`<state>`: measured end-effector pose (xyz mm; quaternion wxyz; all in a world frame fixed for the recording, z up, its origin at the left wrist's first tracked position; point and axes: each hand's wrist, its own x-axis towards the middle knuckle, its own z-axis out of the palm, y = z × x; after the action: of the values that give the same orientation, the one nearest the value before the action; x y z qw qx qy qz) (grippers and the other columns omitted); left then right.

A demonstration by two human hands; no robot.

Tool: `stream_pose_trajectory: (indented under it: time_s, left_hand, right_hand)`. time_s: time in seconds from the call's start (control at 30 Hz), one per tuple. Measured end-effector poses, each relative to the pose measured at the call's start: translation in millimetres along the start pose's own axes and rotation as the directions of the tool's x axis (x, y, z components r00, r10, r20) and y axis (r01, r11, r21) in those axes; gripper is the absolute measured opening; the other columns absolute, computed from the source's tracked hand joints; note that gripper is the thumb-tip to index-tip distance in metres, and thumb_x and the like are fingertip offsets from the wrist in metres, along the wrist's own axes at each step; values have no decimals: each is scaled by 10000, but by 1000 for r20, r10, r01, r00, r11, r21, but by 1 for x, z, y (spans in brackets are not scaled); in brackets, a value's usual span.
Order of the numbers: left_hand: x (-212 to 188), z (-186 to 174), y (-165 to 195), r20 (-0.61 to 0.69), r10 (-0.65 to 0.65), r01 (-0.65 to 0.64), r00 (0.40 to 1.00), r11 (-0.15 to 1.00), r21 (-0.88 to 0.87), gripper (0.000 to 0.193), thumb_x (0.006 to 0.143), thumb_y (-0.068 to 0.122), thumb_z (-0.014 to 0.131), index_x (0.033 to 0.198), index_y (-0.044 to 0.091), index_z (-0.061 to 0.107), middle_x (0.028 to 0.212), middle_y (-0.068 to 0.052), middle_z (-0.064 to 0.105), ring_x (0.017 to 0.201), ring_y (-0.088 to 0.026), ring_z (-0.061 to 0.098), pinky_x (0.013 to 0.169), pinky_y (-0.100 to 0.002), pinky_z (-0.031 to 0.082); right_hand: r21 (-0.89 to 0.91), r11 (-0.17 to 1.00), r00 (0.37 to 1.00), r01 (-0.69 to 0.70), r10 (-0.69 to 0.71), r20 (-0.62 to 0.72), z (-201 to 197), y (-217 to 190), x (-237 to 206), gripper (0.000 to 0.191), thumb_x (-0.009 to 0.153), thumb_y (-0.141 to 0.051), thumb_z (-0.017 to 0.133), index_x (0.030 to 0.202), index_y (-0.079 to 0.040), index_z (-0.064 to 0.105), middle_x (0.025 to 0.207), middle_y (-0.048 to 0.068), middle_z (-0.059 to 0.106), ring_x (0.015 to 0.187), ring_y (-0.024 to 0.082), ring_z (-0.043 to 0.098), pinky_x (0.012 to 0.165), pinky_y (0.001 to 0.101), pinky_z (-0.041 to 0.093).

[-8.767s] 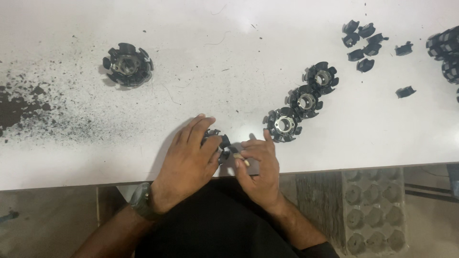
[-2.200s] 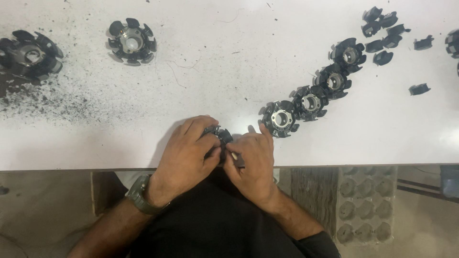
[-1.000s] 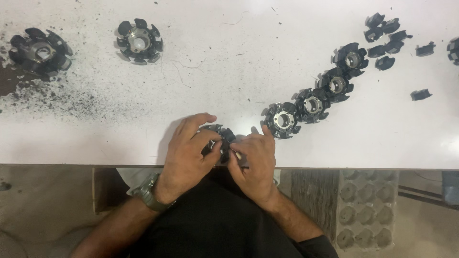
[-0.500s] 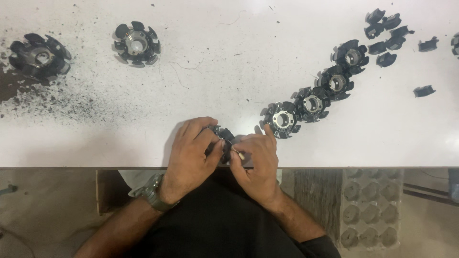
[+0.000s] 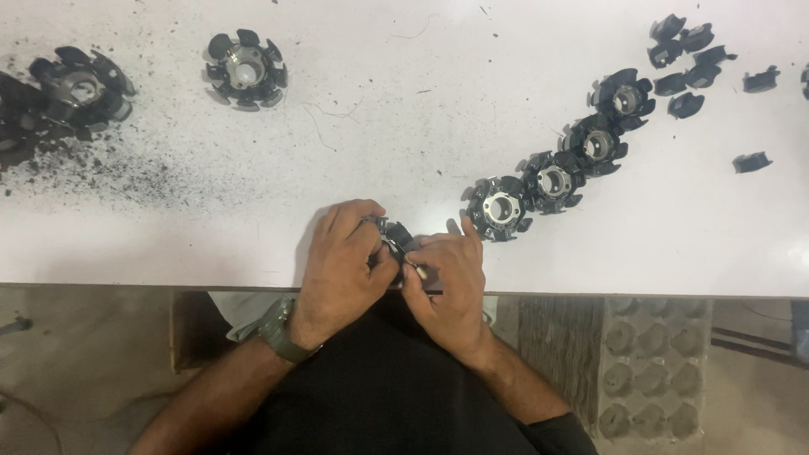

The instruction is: The person sits at a white worktable and attaches black rubber rollers to mecanum wheel hubs by hand, pressing each roller into place on a hub. Assembled wheels are set aside on the table as the person works through the parts one at a time.

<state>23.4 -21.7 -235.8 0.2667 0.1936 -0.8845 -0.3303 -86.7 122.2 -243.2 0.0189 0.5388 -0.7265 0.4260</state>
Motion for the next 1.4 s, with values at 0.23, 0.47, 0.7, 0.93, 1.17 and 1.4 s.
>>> stream_pose_trajectory:
  time_s: [0.23,0.47,0.7,0.93,1.17,1.4]
  left_hand:
    - [-3,-3,-4,-26,35,-35,999,999,-23,116,776,25,724,803,17,612,1200,-140,634,1111,-291,585,975,-473,459]
    - [-1,-6,-6,-29,49,-50,998,998,-28,116,785,26,720,840,21,618,1210,-138,627,1144,-290,587,1009,-477,458]
    - [-6,-4,-11,-42,57,-58,997,998,-32,117,794,28,719,855,14,620,1215,-144,622,1155,-299,585,1010,-480,457]
    - [-7,-8,-8,-94,53,-57,994,998,-39,128,821,43,741,861,36,620,1232,-139,633,1110,-261,597,960,-436,490]
    - [2,-59,-5,-229,104,-92,968,994,61,184,893,100,777,935,35,610,1236,-157,588,1142,-254,582,939,-400,515]
    - [7,-38,23,214,27,-71,976,978,198,319,794,258,790,959,-2,706,1267,-189,586,1154,-338,566,943,-495,483]
  right_hand:
    - [-18,999,999,31,-31,43,2,-2,3,227,853,-12,758,1043,-74,650,1037,74,672,1077,247,640,1235,585,308]
    - [-48,998,999,43,-42,21,4,-7,11,253,833,8,772,1043,-73,656,1019,71,675,1057,261,645,1216,567,347]
    - [-92,994,997,53,-48,55,1,-13,18,248,831,7,790,1027,-83,666,980,60,673,1010,246,662,1207,570,371]
    - [-108,992,994,70,-60,94,-6,-19,18,224,856,-2,777,1030,-78,659,983,60,687,986,252,671,1207,564,396]
    - [-13,999,994,-37,36,-101,-11,-11,9,188,919,-14,701,1078,-54,608,1030,84,669,1067,272,670,1227,560,356]
    - [-31,998,999,-46,46,-27,-4,-6,6,214,899,-11,706,1079,-72,608,1039,73,682,1070,251,651,1237,548,282]
